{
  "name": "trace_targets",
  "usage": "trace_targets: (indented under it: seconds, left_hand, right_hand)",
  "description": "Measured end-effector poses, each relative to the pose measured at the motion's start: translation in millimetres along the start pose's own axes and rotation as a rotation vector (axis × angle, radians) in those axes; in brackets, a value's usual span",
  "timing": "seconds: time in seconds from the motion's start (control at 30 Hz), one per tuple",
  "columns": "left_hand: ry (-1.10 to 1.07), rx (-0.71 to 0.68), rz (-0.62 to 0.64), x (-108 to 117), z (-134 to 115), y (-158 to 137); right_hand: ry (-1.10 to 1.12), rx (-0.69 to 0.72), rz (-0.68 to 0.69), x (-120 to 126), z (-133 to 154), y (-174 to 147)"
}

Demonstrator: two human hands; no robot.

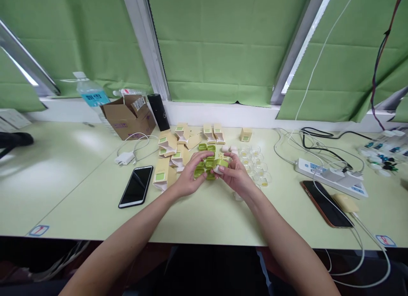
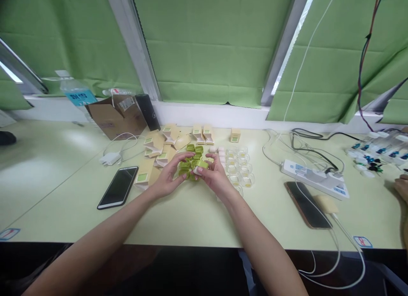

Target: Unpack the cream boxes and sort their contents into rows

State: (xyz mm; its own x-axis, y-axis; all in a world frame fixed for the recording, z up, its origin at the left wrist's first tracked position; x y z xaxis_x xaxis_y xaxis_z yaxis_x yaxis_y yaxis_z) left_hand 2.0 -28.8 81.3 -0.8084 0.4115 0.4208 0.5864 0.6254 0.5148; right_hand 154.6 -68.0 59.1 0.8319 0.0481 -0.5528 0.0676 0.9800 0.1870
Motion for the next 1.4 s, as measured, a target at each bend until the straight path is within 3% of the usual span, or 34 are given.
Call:
trace_targets:
  seconds: [0.17, 0.37, 0.43, 0.53, 0.63, 0.73, 1.2, 1.4]
  left_hand:
    - [0.027, 0.002, 0.056, -8.0, -6.3, -2.7]
    - [-0.184, 0.224, 0.058, -16.4, 11.0, -5.2]
    - [-0.252, 0.296, 0.003, -16.9, 15.4, -4.9]
    - [-0.341, 0.368, -0.107, -13.5, 19.2, -2.9]
    - [-0.364, 0.401, -0.132, -12.0, 22.0, -0.2]
    - [-0.337, 0.416, -0.111, -12.7, 24.9, 1.0]
    - [-0.151, 0.353, -0.118, -9.8, 19.6, -3.0]
    - [-0.2, 0.362, -0.055, -13.8, 22.1, -4.4]
  right_hand:
    - [-0.138, 0.022, 0.007, 0.3, -3.4, 0.0]
    - [-0.36, 0.076, 0.015, -0.1, -8.8, 0.4]
    - [-0.572, 0.189, -0.019, 1.8, -1.5, -1.0]
    - [-0.969, 0.528, -0.035, -4.9, 20.0, -8.8]
    - [-1.193, 0.818, 0.126, -21.2, 28.1, -18.7]
    - [-1.302, 0.925, 0.254, -28.2, 23.8, -22.5]
    - [-1.489, 0.883, 0.248, -25.5, 11.6, -20.8]
    - [-1.497, 0.831, 0.237, -24.2, 9.0, -20.3]
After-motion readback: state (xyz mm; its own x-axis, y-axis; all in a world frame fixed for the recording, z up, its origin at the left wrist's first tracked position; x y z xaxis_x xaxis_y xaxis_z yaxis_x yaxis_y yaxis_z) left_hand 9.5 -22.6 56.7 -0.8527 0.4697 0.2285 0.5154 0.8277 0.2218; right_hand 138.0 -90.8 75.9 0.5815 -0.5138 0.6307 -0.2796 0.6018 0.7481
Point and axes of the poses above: each hand's wrist, its own y-axis towards the middle knuckle, its own x-axis out of the back of the hand, z = x × y, the point moved 6 cm from there along y, towards the middle knuckle, and after that the axes turned 8 degrees about x, right-handed, at the moved point
